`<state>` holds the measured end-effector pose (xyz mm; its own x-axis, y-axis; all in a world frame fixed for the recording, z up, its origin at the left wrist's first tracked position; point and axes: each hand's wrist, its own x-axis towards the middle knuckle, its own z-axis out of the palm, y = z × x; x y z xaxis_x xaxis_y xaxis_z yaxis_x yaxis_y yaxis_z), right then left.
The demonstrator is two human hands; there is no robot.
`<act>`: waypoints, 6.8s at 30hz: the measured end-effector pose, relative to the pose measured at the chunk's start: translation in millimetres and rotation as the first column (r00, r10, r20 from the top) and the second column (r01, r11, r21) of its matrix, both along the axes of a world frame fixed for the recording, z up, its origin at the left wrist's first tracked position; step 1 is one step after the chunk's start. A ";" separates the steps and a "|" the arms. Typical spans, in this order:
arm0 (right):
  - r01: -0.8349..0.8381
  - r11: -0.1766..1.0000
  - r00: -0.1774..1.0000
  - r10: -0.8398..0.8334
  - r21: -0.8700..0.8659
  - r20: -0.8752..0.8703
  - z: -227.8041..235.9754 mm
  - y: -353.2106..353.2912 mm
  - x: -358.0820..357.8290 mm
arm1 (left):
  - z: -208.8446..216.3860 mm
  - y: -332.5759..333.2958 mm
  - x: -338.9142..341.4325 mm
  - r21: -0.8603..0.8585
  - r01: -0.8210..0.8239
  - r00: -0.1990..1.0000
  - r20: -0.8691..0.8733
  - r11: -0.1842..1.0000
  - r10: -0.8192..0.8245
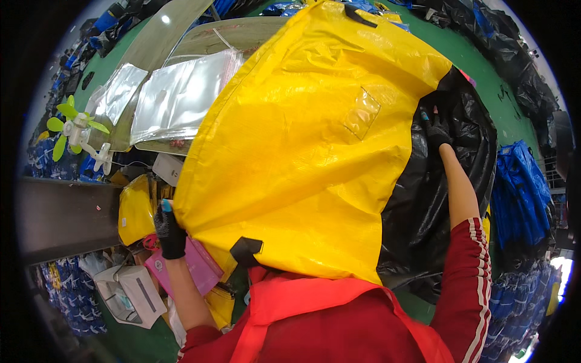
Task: The person folds blue, yellow, and black delivery bags on a table, then places each folded bag into a clear plastic bag and seals it. The process is repeated for multiple bags of different colors.
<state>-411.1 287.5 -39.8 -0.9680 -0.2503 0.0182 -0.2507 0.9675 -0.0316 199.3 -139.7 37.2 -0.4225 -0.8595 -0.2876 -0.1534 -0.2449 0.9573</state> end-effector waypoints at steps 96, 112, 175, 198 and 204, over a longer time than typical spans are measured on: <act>-0.460 0.886 0.887 0.462 -0.056 0.027 92.9 28.9 33.9 | -4.9 -143.8 -444.8 -0.365 0.591 0.691 -0.232 0.719 -0.685; -0.445 0.855 0.659 0.513 0.265 -0.550 213.1 -33.4 17.9 | -25.0 221.2 -499.5 -0.775 0.399 0.294 0.614 -0.490 -0.732; -0.469 0.864 0.879 0.437 -0.181 -0.191 197.1 91.2 191.6 | -41.2 282.6 -472.5 -0.622 0.287 0.277 0.782 -0.728 -0.559; -0.132 0.988 0.953 0.150 -0.084 0.262 98.0 76.6 93.7 | -34.9 -51.0 -147.9 -0.253 0.624 0.764 0.000 0.739 -0.646; -0.208 0.972 0.963 0.184 0.109 0.195 109.7 53.5 103.2 | -22.6 -54.4 -160.4 -0.070 0.763 0.643 0.182 0.642 -0.744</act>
